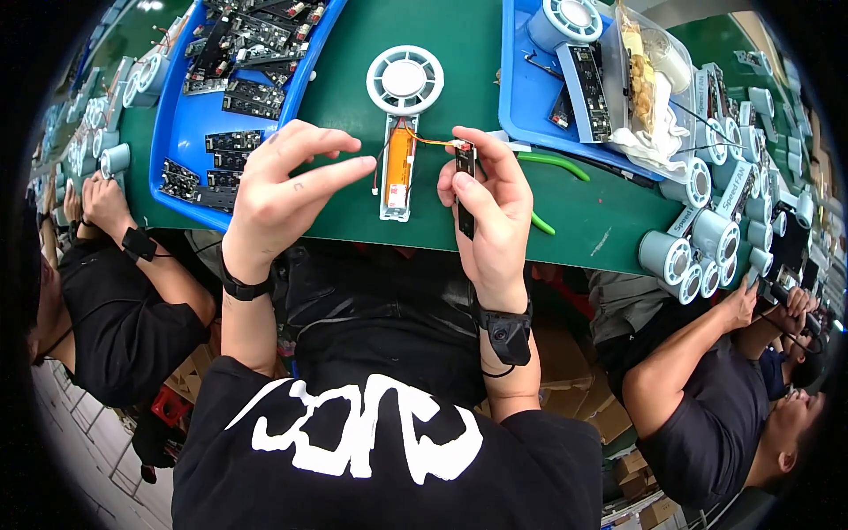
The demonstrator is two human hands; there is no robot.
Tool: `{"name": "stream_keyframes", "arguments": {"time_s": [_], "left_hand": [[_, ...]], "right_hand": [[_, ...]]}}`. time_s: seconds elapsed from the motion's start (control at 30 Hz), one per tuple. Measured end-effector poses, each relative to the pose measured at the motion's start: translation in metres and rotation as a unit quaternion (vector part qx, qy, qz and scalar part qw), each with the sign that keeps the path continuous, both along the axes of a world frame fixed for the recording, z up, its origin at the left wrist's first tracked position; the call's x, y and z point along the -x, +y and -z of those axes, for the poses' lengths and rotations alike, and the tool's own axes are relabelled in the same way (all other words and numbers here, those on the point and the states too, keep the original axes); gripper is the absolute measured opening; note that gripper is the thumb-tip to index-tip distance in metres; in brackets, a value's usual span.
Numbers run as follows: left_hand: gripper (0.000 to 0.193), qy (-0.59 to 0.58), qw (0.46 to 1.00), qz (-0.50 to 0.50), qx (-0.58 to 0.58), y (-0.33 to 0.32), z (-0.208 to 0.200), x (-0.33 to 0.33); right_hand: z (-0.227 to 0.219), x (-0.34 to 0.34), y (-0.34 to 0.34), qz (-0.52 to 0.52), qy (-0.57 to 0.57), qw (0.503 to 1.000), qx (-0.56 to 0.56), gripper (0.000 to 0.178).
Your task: Manually assemble small electronic components and circuit boards at a factory production line.
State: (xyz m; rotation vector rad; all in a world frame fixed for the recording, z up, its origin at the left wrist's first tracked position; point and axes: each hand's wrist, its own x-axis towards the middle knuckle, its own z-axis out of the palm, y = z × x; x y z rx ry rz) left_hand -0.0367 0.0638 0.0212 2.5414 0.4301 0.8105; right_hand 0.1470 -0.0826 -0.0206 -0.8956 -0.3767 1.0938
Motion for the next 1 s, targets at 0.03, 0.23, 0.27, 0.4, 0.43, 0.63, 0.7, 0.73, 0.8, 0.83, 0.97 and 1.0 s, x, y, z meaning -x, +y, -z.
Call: {"name": "stream_keyframes", "arguments": {"time_s": [0.03, 0.23, 0.27, 0.4, 0.43, 0.63, 0.7, 0.73, 0.8, 0.83, 0.97, 1.0], "left_hand": [[0.035, 0.019, 0.999, 0.022, -0.037, -0.001, -0.003, -0.003], [0.04, 0.071, 0.989, 0.067, -0.107, -0.001, -0.004, -0.005], [0.038, 0.072, 0.99, 0.068, -0.105, 0.0, -0.005, -0.005], [0.031, 0.051, 0.994, 0.064, -0.075, 0.005, -0.006, -0.003], [0.029, 0.025, 0.997, 0.057, -0.047, 0.006, -0.005, -0.002], [0.017, -0.06, 0.994, -0.027, 0.085, 0.005, 0.001, -0.004], [0.012, -0.085, 0.982, -0.05, 0.162, -0.001, 0.003, -0.01], [0.01, -0.097, 0.973, -0.061, 0.2, -0.004, 0.004, -0.012], [0.009, -0.114, 0.966, -0.057, 0.225, -0.009, 0.006, -0.02], [0.009, -0.13, 0.958, -0.053, 0.251, -0.01, 0.007, -0.024], [0.01, -0.108, 0.952, -0.044, 0.284, -0.01, 0.0, -0.036], [0.01, -0.088, 0.952, -0.043, 0.289, -0.011, -0.002, -0.038]], "right_hand": [[0.0, 0.001, 0.0, 0.0, 0.001, 1.0, 0.0, 0.041], [-0.005, 0.006, 0.001, -0.013, -0.01, 1.0, 0.015, 0.042], [-0.006, 0.008, 0.001, -0.014, -0.015, 1.0, 0.019, 0.042], [-0.008, 0.02, -0.004, -0.029, -0.103, 0.993, 0.046, 0.042], [-0.01, 0.024, -0.005, -0.029, -0.103, 0.993, 0.045, 0.042], [-0.015, 0.045, -0.003, -0.006, -0.302, 0.952, 0.037, 0.044], [-0.019, 0.045, 0.0, -0.002, -0.31, 0.95, 0.03, 0.045], [-0.022, 0.043, 0.001, -0.002, -0.262, 0.965, 0.03, 0.044], [-0.028, 0.035, 0.005, 0.001, -0.166, 0.986, 0.03, 0.044], [-0.027, 0.031, 0.006, 0.003, -0.167, 0.986, 0.028, 0.044], [-0.019, 0.011, 0.005, 0.006, -0.096, 0.995, 0.029, 0.043], [-0.017, 0.006, 0.004, 0.005, -0.084, 0.996, 0.032, 0.043]]}}
